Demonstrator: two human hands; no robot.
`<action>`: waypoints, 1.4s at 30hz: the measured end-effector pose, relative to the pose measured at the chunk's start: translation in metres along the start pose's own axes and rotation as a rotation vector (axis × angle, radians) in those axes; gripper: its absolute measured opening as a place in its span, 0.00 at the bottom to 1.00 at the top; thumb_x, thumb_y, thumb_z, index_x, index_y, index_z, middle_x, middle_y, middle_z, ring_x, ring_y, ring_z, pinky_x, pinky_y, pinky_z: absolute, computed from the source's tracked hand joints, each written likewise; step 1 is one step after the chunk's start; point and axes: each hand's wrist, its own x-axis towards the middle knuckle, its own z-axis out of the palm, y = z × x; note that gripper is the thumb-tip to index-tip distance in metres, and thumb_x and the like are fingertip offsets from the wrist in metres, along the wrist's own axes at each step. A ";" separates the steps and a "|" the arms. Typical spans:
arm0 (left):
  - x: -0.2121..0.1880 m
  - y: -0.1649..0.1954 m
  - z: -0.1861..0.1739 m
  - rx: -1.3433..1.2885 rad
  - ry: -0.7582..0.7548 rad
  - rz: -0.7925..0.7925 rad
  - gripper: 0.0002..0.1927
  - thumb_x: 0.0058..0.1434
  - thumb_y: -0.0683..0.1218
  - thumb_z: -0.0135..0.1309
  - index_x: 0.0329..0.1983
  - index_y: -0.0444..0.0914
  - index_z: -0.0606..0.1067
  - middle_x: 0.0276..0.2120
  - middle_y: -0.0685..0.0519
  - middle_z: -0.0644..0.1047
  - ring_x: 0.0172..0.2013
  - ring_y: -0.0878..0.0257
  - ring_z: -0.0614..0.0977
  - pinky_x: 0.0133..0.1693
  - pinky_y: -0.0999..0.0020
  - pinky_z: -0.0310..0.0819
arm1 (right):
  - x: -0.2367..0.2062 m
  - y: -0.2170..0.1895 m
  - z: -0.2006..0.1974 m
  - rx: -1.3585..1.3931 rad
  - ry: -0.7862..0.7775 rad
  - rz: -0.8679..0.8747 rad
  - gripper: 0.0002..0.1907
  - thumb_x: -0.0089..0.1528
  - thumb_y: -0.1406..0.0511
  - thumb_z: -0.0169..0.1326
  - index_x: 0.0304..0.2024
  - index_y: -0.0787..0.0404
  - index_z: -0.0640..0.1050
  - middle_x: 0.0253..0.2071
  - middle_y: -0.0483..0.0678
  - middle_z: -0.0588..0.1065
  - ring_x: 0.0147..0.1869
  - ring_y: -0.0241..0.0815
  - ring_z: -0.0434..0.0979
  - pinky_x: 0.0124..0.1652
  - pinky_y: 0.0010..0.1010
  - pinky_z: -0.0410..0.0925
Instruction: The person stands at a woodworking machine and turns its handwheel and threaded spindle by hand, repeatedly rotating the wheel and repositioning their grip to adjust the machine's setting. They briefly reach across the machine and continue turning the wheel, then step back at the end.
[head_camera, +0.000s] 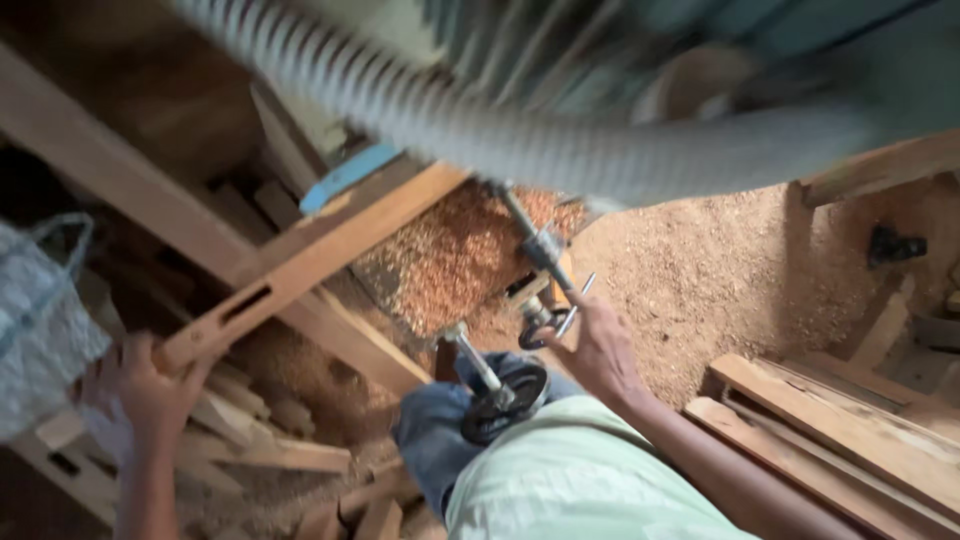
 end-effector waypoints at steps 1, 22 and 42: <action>0.001 0.000 0.001 -0.039 -0.015 -0.008 0.31 0.57 0.72 0.65 0.36 0.41 0.74 0.33 0.52 0.74 0.37 0.55 0.75 0.45 0.59 0.66 | 0.004 0.012 0.006 0.003 -0.050 0.181 0.43 0.56 0.43 0.59 0.62 0.66 0.69 0.42 0.56 0.72 0.44 0.52 0.75 0.41 0.46 0.68; 0.015 0.007 0.019 -0.301 -0.057 -0.047 0.35 0.52 0.69 0.72 0.25 0.39 0.68 0.22 0.48 0.69 0.24 0.52 0.73 0.37 0.53 0.71 | -0.052 0.018 0.061 0.024 -0.382 -0.280 0.29 0.59 0.44 0.52 0.50 0.57 0.79 0.58 0.54 0.75 0.66 0.57 0.68 0.64 0.59 0.52; -0.064 -0.125 -0.019 -0.225 0.179 0.006 0.34 0.53 0.70 0.72 0.27 0.40 0.69 0.26 0.47 0.75 0.31 0.47 0.79 0.38 0.53 0.73 | -0.090 -0.009 0.134 -0.052 -0.396 0.422 0.33 0.67 0.42 0.44 0.49 0.63 0.80 0.62 0.59 0.73 0.76 0.54 0.62 0.74 0.59 0.40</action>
